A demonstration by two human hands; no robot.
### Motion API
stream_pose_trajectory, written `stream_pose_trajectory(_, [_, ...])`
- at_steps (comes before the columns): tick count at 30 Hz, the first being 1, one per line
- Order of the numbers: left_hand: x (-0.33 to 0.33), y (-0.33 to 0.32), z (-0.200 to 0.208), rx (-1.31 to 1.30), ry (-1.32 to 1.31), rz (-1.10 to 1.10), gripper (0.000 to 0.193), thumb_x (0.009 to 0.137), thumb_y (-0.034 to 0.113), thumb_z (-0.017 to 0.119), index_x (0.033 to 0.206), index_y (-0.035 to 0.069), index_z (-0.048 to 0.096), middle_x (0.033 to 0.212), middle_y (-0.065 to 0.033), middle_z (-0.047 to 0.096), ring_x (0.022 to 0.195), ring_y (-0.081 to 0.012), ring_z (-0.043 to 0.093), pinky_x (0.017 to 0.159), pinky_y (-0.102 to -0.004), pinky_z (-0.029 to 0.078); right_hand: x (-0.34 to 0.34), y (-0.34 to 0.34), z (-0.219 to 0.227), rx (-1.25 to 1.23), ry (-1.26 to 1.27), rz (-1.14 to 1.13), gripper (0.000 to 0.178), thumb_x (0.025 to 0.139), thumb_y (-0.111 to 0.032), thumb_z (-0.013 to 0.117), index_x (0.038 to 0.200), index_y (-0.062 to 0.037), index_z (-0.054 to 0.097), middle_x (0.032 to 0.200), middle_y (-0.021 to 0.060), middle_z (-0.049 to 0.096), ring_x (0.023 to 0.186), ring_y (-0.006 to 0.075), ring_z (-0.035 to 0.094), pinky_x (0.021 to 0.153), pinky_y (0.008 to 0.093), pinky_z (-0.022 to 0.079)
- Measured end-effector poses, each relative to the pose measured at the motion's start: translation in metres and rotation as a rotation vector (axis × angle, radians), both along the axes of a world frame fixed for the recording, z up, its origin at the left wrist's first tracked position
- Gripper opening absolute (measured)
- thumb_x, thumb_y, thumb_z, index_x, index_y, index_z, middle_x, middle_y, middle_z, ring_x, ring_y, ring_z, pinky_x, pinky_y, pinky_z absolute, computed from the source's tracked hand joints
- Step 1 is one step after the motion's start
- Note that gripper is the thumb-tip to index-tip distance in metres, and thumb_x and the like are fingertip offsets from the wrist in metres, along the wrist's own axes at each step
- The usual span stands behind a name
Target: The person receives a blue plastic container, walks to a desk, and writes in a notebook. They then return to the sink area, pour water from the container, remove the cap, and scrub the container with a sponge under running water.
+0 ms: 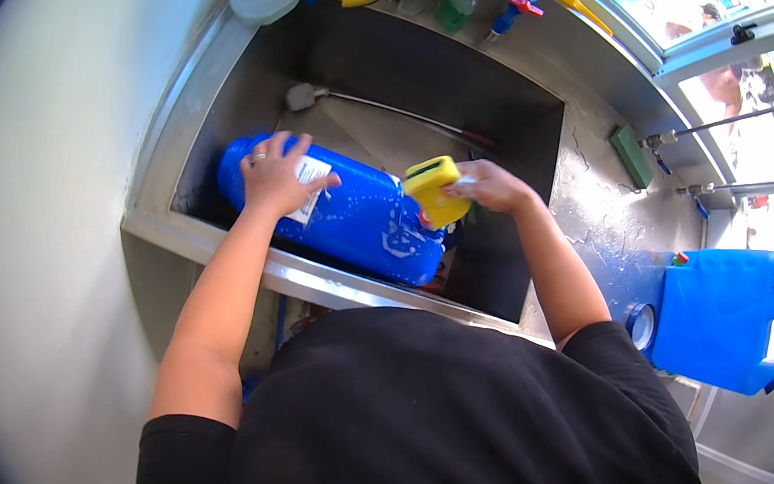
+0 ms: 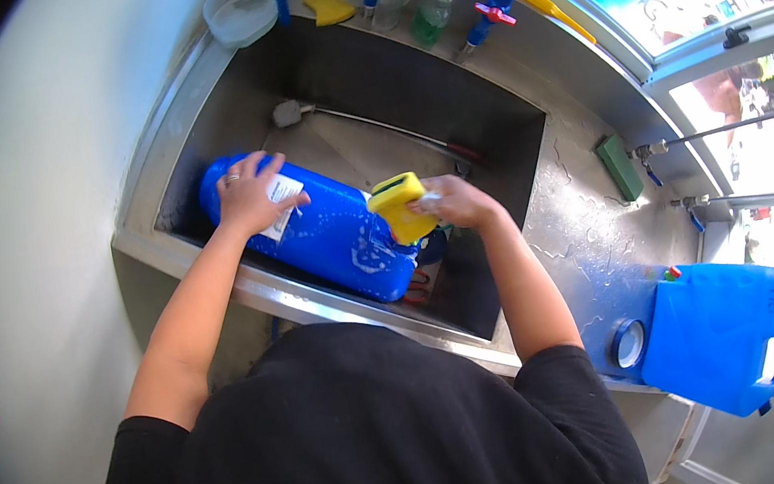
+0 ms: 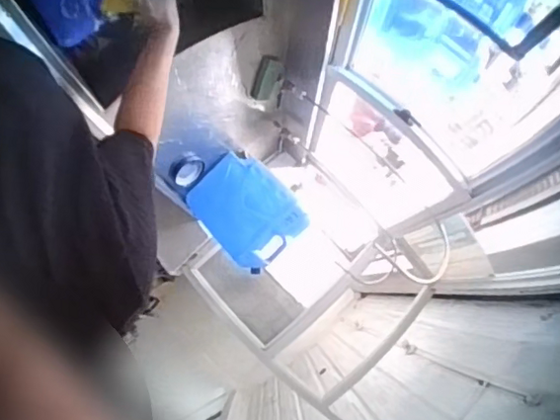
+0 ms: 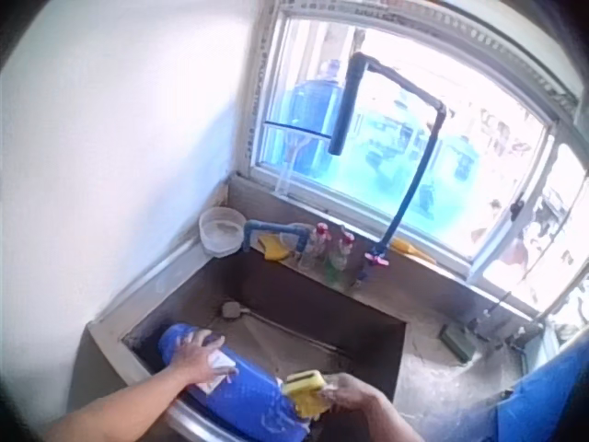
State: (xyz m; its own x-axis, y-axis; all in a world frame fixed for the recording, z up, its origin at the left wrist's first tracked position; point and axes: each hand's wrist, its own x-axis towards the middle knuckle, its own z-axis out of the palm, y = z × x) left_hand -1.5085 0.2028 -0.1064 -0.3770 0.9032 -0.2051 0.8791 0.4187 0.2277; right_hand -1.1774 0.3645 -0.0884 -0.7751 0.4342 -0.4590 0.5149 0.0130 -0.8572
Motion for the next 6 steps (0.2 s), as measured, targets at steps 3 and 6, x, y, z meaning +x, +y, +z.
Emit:
stream_pose_trajectory(3, [-0.051, 0.007, -0.021, 0.158, 0.049, 0.344, 0.08, 0.084, 0.076, 0.047, 0.139, 0.018, 0.053, 0.149, -0.0206, 0.039, 0.134, -0.041, 0.041, 0.109, -0.0493, 0.035, 0.03, 0.016, 0.009, -0.179, 0.298, -0.15, 0.042, 0.087, -0.024, 0.072, 0.123, -0.0044, 0.063, 0.11, 0.004, 0.067, 0.099, 0.0178, 0.064, 0.092, 0.0316, 0.048])
stream_pose_trajectory(6, [-0.096, 0.017, -0.048, -0.156, -0.363, 0.615, 0.081, 0.088, 0.075, 0.04, 0.144, 0.016, 0.046, 0.152, -0.0217, 0.035, 0.144, -0.0398, 0.026, 0.115, -0.0473, 0.027, 0.015, 0.01, -0.029, -0.343, 0.362, -0.46, 0.055, 0.081, -0.028, 0.073, 0.129, -0.005, 0.059, 0.113, 0.0082, 0.066, 0.1, 0.0159, 0.062, 0.088, 0.0295, 0.046])
